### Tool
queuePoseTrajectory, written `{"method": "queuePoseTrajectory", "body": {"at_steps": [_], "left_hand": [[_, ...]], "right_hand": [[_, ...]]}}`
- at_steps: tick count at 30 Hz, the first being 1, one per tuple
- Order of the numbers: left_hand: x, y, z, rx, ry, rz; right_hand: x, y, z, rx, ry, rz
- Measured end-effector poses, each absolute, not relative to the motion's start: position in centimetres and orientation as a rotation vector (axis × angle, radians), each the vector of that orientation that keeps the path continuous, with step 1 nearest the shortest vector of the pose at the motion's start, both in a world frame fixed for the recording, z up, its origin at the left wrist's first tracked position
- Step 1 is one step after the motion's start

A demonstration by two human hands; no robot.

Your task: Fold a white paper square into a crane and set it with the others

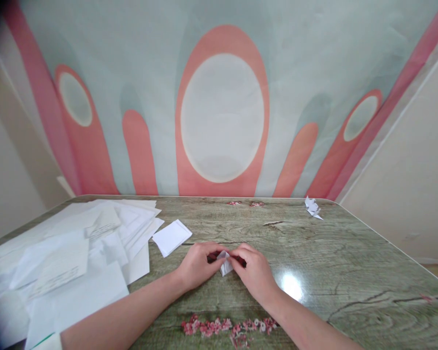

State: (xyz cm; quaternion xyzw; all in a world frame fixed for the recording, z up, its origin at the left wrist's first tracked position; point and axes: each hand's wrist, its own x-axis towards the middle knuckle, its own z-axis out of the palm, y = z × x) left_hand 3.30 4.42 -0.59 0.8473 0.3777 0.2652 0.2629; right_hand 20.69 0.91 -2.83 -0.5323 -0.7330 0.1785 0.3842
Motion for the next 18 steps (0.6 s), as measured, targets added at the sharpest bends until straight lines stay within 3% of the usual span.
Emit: {"method": "queuePoseTrajectory", "body": {"at_steps": [18], "left_hand": [[3.23,4.82,-0.85,2.321,1.030,0.700]], "right_hand": [[20.73,0.48,-2.23,-1.359,-1.863,0.440]]}}
